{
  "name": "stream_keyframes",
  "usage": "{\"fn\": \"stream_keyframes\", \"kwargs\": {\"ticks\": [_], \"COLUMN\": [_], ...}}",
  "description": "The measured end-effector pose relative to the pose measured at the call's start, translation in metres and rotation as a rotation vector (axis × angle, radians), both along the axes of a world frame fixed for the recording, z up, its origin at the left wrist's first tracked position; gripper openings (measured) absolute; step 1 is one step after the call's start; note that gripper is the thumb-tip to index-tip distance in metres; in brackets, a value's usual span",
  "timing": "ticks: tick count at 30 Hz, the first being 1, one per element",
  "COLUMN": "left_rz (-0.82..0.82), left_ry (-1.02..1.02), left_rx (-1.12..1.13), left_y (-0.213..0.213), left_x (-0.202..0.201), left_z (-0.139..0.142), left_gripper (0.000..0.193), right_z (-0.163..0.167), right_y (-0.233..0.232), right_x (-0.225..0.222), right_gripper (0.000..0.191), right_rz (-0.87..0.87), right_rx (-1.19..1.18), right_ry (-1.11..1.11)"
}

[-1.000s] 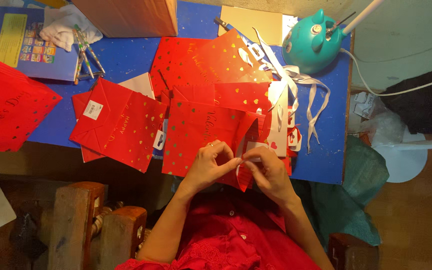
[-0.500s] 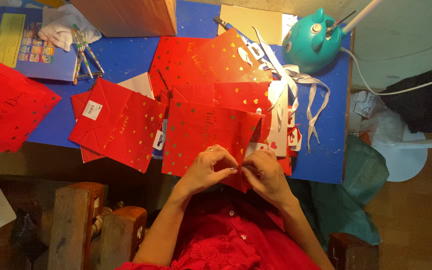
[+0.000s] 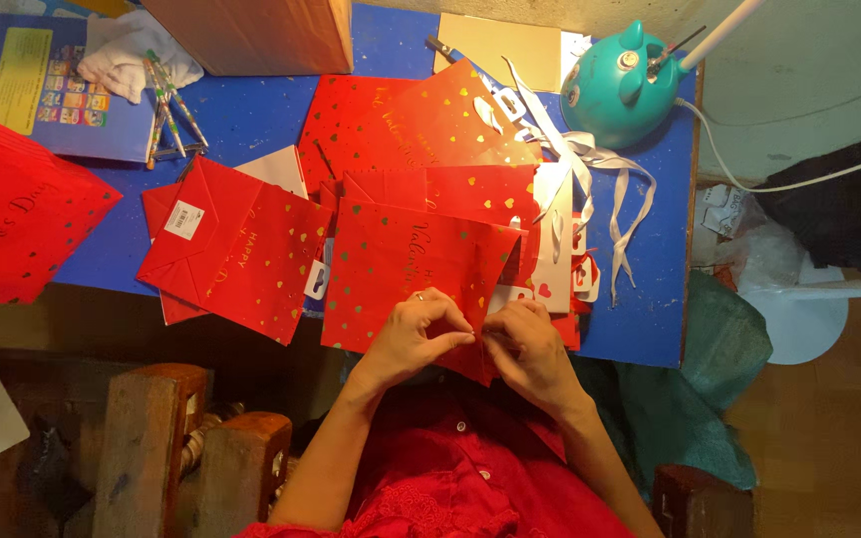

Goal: The person assembles Valentine's Day cards by threading white ribbons through pre-cut slots on the card flaps and tying them into bows. They handle multiple red and white cards, repeating the threading and tying steps for each card.

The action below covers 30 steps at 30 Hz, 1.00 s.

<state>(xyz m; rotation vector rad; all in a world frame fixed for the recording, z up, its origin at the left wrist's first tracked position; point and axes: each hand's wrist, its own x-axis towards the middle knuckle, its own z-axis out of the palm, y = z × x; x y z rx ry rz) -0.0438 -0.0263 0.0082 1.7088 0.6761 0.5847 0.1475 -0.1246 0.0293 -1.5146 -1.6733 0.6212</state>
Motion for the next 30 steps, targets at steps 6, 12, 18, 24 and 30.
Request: {"fn": "stream_keyframes", "kwargs": {"ticks": [6,12,18,24,30], "left_rz": [0.001,0.057,0.125,0.177,0.179], "left_ry": [-0.138,-0.054,-0.027,-0.122,0.013], "left_rx": [-0.13,0.066,0.25,0.401,0.445], "left_y": [-0.002,-0.007,-0.014,-0.021,-0.023], "left_x": [0.0,0.007,0.011,0.016,0.02], "left_z": [-0.003,-0.004,-0.005,-0.009,-0.004], "left_gripper": [0.008,0.011,0.015,0.017,0.044], "right_z": [-0.001,-0.002,-0.002,-0.004,-0.011], "right_y": [-0.001,-0.001,-0.001,-0.003,-0.003], "right_x": [-0.001,-0.001,-0.002,0.0,0.002], "right_gripper": [0.02,0.017,0.018,0.017,0.019], "right_rz": [0.002,-0.022,-0.066,-0.074,-0.051], "right_rx": [0.029,0.023,0.019,-0.014,0.022], "right_ry": [0.01,-0.033,-0.04,-0.02,-0.085]}}
